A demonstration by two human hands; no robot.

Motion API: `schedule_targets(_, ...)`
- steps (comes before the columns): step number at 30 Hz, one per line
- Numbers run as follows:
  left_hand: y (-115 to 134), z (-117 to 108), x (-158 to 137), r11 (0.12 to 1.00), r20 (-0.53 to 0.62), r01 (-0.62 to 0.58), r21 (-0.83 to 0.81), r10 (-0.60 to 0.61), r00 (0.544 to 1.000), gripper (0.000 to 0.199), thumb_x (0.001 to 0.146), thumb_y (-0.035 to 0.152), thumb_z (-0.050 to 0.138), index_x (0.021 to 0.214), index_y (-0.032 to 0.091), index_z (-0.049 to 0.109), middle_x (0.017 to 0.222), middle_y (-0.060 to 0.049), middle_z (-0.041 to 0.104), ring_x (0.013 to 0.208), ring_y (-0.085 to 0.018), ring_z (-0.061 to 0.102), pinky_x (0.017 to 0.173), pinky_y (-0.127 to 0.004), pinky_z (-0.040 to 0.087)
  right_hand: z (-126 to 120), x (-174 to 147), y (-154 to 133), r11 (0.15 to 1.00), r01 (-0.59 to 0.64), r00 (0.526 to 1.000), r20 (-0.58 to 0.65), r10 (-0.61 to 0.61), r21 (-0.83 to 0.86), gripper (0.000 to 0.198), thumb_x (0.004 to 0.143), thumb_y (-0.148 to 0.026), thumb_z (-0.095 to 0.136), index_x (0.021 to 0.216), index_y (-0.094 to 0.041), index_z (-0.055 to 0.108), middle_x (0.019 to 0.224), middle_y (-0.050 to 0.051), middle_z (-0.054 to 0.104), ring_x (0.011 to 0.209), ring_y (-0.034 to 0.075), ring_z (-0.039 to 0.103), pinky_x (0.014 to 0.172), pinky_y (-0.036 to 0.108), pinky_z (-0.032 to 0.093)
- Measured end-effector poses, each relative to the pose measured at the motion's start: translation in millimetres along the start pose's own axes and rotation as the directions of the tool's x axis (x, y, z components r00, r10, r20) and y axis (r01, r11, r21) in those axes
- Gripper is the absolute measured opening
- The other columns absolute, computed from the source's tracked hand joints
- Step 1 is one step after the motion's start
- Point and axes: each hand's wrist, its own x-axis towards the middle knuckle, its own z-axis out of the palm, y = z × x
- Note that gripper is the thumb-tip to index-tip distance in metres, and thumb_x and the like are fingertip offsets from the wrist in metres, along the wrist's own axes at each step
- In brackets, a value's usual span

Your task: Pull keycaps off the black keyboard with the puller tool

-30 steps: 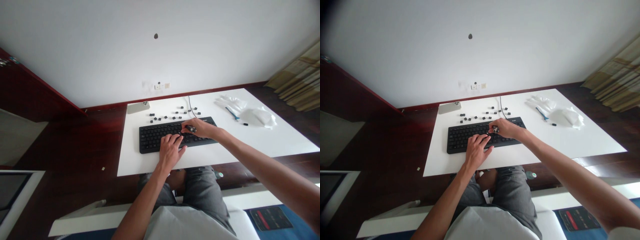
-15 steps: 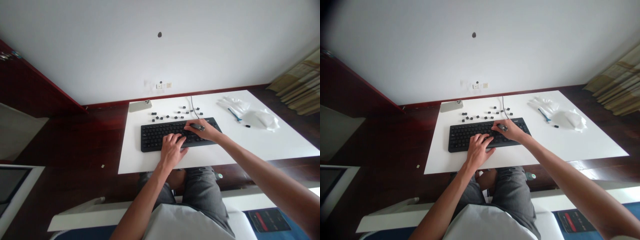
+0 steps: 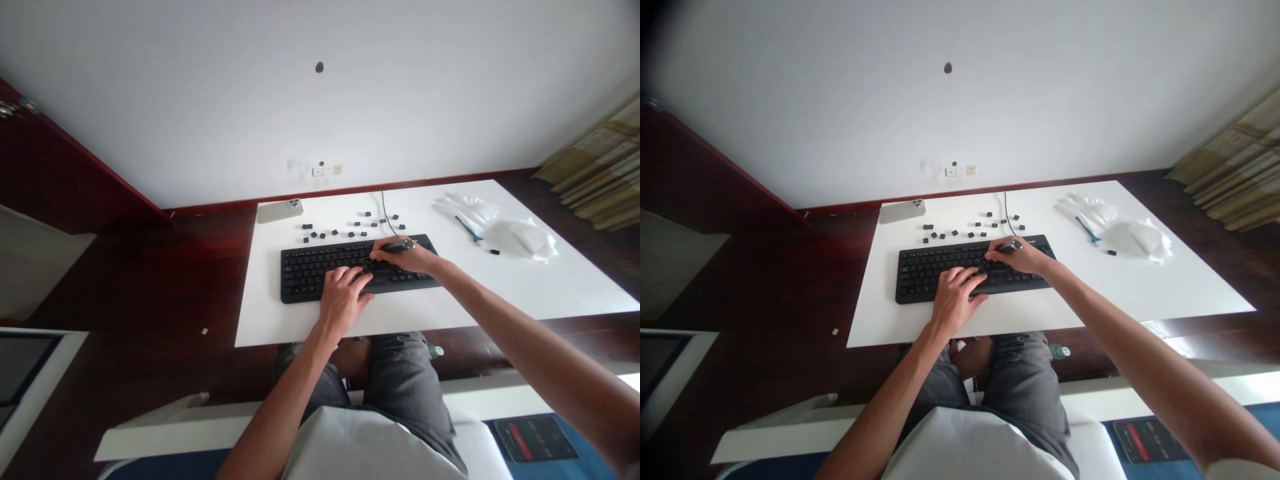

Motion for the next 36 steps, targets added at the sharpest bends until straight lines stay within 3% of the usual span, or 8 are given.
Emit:
schedule_targets(4, -0.7, 0.6, -0.8, 1.0, -0.011, -0.003, -0.01, 0.003, 1.0, 0.044, 0.089, 0.034, 0.084, 0.131, 0.028, 0.072, 0.14, -0.004, 0.071, 0.126, -0.028, 0.058, 0.106, -0.048, 0.046, -1.0, 2.7, -9.5, 0.996, 0.079, 0.996, 0.054, -0.077, -0.036, 0.042, 0.094, -0.06, 0.064, 0.083, -0.02, 0.072, 0.077, 0.003, 0.071, 0.074, 0.019, 0.062, 0.073, 0.033, 0.046)
schedule_targets(9, -1.4, 1.1, -1.9, 1.0, -0.015, -0.01, -0.009, 0.01, 1.0, 0.041, 0.091, 0.036, 0.082, 0.13, 0.029, 0.073, 0.141, -0.004, 0.071, 0.127, -0.026, 0.058, 0.106, -0.048, 0.047, -3.9, -1.1, -21.1, 0.959, 0.244, 0.965, 0.131, -0.226, -0.144, 0.026, 0.099, -0.041, 0.061, 0.085, -0.02, 0.07, 0.079, 0.005, 0.072, 0.072, 0.018, 0.061, 0.07, 0.033, 0.043)
schedule_targets(12, -1.4, 1.5, -2.2, 1.0, -0.026, -0.014, -0.001, 0.014, 1.0, 0.039, 0.091, 0.035, 0.082, 0.129, 0.028, 0.074, 0.14, -0.004, 0.071, 0.125, -0.026, 0.058, 0.105, -0.048, 0.048, -4.4, -3.1, -32.0, 0.937, 0.234, 0.967, 0.157, -0.198, -0.258, 0.016, 0.094, -0.022, 0.06, 0.08, -0.021, 0.067, 0.079, 0.003, 0.071, 0.069, 0.016, 0.059, 0.065, 0.03, 0.038)
schedule_targets(15, -1.6, 2.0, -2.2, 1.0, -0.037, -0.007, 0.006, 0.007, 0.999, 0.04, 0.091, 0.036, 0.082, 0.128, 0.027, 0.073, 0.138, -0.005, 0.072, 0.123, -0.026, 0.059, 0.105, -0.048, 0.048, 0.2, -8.0, -48.6, 0.884, 0.21, 0.973, 0.176, -0.148, -0.417, 0.018, 0.087, -0.008, 0.057, 0.079, -0.021, 0.065, 0.082, 0.003, 0.069, 0.064, 0.014, 0.056, 0.059, 0.03, 0.03)
schedule_targets(21, -0.8, 0.0, -1.6, 1.0, -0.025, 0.019, -0.002, -0.019, 1.0, 0.039, 0.09, 0.037, 0.082, 0.126, 0.025, 0.072, 0.135, -0.007, 0.073, 0.122, -0.027, 0.06, 0.105, -0.048, 0.048, 12.5, -27.6, -59.9, 0.801, 0.236, 0.967, 0.214, -0.138, -0.55, 0.015, 0.095, -0.014, 0.053, 0.084, -0.02, 0.061, 0.082, 0.004, 0.064, 0.058, 0.013, 0.048, 0.055, 0.032, 0.02)
schedule_targets(25, 2.9, -5.1, 0.4, 0.999, -0.044, 0.045, -0.022, -0.046, 0.998, 0.033, 0.095, 0.039, 0.076, 0.123, 0.023, 0.071, 0.131, -0.007, 0.073, 0.122, -0.027, 0.059, 0.105, -0.046, 0.049, 28.7, -37.6, -36.6, 0.815, 0.224, 0.972, 0.063, -0.226, -0.534, 0.021, 0.101, -0.025, 0.051, 0.081, -0.021, 0.059, 0.08, 0.004, 0.065, 0.061, 0.015, 0.051, 0.056, 0.031, 0.025)
schedule_targets(30, 1.5, -8.0, 12.6, 0.998, -0.073, 0.06, 0.005, -0.06, 0.996, 0.032, 0.102, 0.025, 0.063, 0.133, 0.023, 0.069, 0.134, -0.007, 0.071, 0.122, -0.026, 0.058, 0.104, -0.044, 0.05, 57.3, -42.7, -8.3, 0.88, 0.221, 0.92, -0.209, -0.331, -0.421, 0.016, 0.103, -0.026, 0.048, 0.105, -0.019, 0.062, 0.088, 0.006, 0.071, 0.073, 0.018, 0.064, 0.067, 0.029, 0.042)
schedule_targets(36, -10.6, -6.4, 39.6, 1.0, -0.002, 0.019, -0.007, -0.019, 1.0, 0.02, 0.103, 0.028, 0.064, 0.113, 0.025, 0.081, 0.124, -0.004, 0.077, 0.113, -0.024, 0.061, 0.104, -0.041, 0.052, 64.4, -35.5, -6.8, 0.941, 0.164, 0.929, -0.274, -0.248, -0.298, 0.017, 0.102, -0.03, 0.048, 0.094, -0.021, 0.06, 0.081, 0.004, 0.069, 0.067, 0.017, 0.062, 0.063, 0.028, 0.043)
